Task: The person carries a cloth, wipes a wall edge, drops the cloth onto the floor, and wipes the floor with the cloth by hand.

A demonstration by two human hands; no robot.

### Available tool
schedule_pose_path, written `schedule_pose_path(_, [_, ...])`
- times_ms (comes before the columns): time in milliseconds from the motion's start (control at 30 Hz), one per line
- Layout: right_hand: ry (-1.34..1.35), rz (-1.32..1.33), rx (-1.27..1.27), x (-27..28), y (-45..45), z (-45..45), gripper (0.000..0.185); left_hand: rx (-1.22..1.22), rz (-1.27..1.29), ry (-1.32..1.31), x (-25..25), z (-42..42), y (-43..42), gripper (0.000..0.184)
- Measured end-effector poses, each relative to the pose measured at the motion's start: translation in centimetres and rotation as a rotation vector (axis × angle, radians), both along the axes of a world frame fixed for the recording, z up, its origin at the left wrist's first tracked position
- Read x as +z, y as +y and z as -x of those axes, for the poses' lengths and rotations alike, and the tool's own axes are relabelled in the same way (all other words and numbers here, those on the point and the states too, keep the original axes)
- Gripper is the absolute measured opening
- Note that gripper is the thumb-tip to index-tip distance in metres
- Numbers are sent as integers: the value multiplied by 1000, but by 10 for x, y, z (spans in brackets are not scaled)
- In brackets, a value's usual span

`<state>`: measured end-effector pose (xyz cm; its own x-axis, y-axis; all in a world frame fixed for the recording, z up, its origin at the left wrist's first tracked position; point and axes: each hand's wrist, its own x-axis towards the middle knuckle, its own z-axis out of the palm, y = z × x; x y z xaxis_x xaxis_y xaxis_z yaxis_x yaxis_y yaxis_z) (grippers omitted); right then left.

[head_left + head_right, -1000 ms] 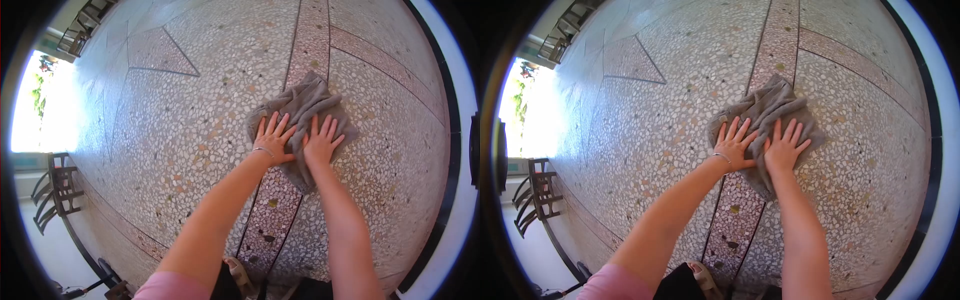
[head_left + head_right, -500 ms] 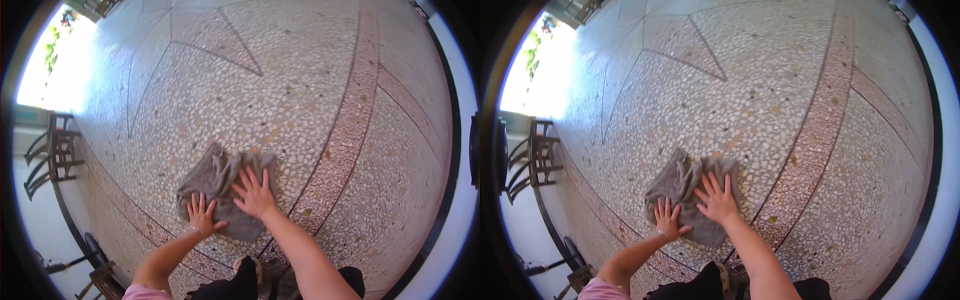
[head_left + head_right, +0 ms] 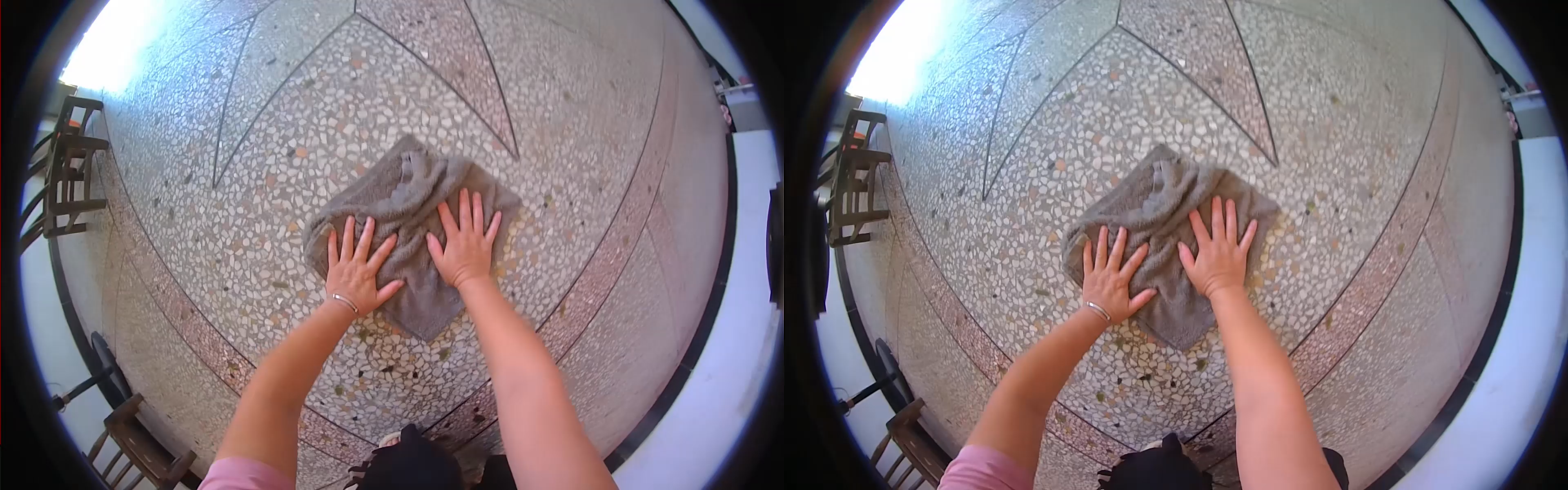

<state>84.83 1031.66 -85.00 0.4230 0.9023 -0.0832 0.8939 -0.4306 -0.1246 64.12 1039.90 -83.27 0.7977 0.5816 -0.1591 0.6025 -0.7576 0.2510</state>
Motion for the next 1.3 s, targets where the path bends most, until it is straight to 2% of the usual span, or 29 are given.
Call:
schedule_pose_path(133, [-20, 32, -4, -2, 1, -3, 64, 3, 47, 55, 3, -1, 3, 76])
schedule_pose_path(367, [3, 98, 9, 0, 1, -3, 66, 16, 69, -7, 2, 0, 3, 78])
schedule_pose_path(433, [8, 28, 30, -4, 0, -4, 67, 25, 57, 13, 2, 0, 3, 77])
schedule_pose_path(633, [28, 42, 94, 1, 10, -14, 67, 61, 31, 59, 5, -9, -4, 79])
schedule_pose_path(700, [81, 171, 294, 13, 34, -29, 64, 212, 40, 70, 5, -20, -13, 79])
schedule_pose_path(767, [61, 50, 452, 4, 62, -49, 64, 340, 18, 86, -3, -43, -27, 79])
schedule_pose_path(833, [80, -35, 514, -1, 88, -63, 63, 623, -25, 77, -13, -69, -40, 79])
schedule_pose_path(867, [100, -45, 536, -7, 92, -64, 63, 706, 9, 153, -8, -84, -44, 80])
schedule_pose_path(967, [88, -199, 512, -22, 80, -78, 64, 771, -62, 146, -30, -97, -59, 81])
schedule_pose_path(1033, [136, -224, 414, -18, 52, -112, 64, 752, -28, 158, -18, -110, -77, 82])
schedule_pose_path(1100, [163, -193, 395, -5, 20, -154, 65, 629, 33, 215, -2, -136, -101, 83])
schedule_pose_path(1300, [128, -145, 169, 15, -115, -218, 67, 348, 94, 172, 4, -211, -200, 84])
